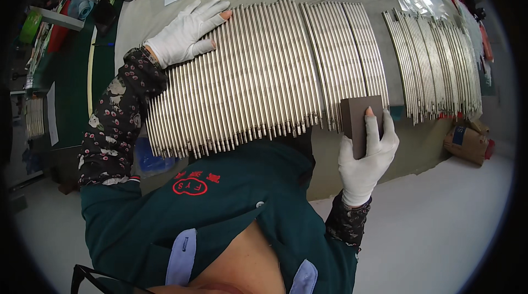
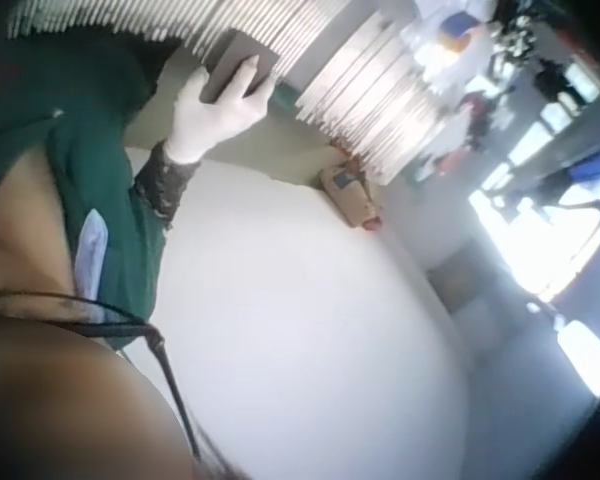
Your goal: Sanding the ends of a row of thin metal rods using a sanding block.
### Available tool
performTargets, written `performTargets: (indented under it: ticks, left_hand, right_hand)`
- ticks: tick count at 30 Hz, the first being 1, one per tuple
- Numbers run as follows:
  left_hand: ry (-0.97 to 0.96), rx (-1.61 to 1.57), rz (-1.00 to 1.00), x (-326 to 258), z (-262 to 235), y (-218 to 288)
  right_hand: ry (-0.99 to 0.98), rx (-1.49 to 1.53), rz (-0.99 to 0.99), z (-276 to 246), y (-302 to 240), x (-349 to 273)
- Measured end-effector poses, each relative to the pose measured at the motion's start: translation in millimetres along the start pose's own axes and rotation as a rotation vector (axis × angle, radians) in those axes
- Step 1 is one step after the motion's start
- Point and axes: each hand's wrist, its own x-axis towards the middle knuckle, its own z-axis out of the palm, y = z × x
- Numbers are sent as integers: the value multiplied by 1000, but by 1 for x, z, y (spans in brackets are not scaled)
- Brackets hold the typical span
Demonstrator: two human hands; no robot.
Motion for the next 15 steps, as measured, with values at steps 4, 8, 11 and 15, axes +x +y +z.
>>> performTargets:
  ticks: [4,8,11,15]
  left_hand:
    - [48,28,17,-3,-5,2]
    - [76,9,48,1,-3,9]
    - [85,23,43,-2,-2,10]
    - [129,61,29,-4,3,5]
  right_hand:
    - [9,48,-24,5,-12,-2]
    - [-9,24,-36,-2,-7,-4]
    - [-16,20,-38,-3,-6,-3]
    - [-9,14,-69,1,-12,4]
